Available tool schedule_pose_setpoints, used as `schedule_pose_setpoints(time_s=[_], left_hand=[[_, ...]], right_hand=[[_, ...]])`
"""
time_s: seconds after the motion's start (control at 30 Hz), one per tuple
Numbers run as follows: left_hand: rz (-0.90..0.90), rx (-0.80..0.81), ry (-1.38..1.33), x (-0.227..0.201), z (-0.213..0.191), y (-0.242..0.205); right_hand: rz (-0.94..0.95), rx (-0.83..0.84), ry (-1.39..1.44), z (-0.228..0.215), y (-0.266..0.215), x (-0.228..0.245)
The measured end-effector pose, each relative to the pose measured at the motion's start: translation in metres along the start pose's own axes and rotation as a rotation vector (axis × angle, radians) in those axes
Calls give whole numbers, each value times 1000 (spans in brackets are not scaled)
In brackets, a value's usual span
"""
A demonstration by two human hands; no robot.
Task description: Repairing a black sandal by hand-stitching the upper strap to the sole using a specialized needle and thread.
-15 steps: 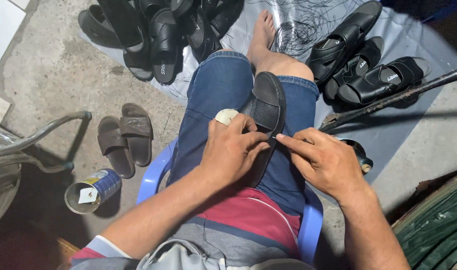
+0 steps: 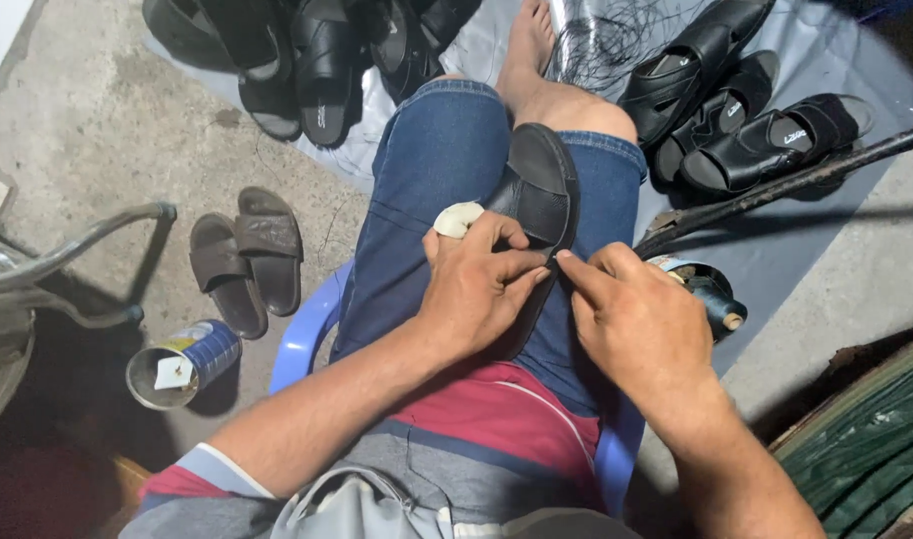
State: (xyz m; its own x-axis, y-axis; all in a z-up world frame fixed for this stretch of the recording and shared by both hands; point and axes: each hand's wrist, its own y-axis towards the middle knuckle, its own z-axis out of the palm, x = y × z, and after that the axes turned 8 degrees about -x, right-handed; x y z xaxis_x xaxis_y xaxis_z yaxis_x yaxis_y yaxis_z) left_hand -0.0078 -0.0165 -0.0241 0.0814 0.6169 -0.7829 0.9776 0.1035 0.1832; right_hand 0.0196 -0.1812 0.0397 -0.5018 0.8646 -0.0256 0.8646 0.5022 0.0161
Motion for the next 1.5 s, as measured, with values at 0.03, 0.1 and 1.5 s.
schedule_pose_setpoints(time_s=[0.03,0.1,1.5], left_hand=[[4,-1,-39,2,0,1],[5,-8,-77,5,-1,2],[-484,378,-893,-9,-28,21]], right_hand=[[-19,-81,31,4,1,-1],[-43,-162,63,13,0,-8],[-80,-143,524,9,11,-18]])
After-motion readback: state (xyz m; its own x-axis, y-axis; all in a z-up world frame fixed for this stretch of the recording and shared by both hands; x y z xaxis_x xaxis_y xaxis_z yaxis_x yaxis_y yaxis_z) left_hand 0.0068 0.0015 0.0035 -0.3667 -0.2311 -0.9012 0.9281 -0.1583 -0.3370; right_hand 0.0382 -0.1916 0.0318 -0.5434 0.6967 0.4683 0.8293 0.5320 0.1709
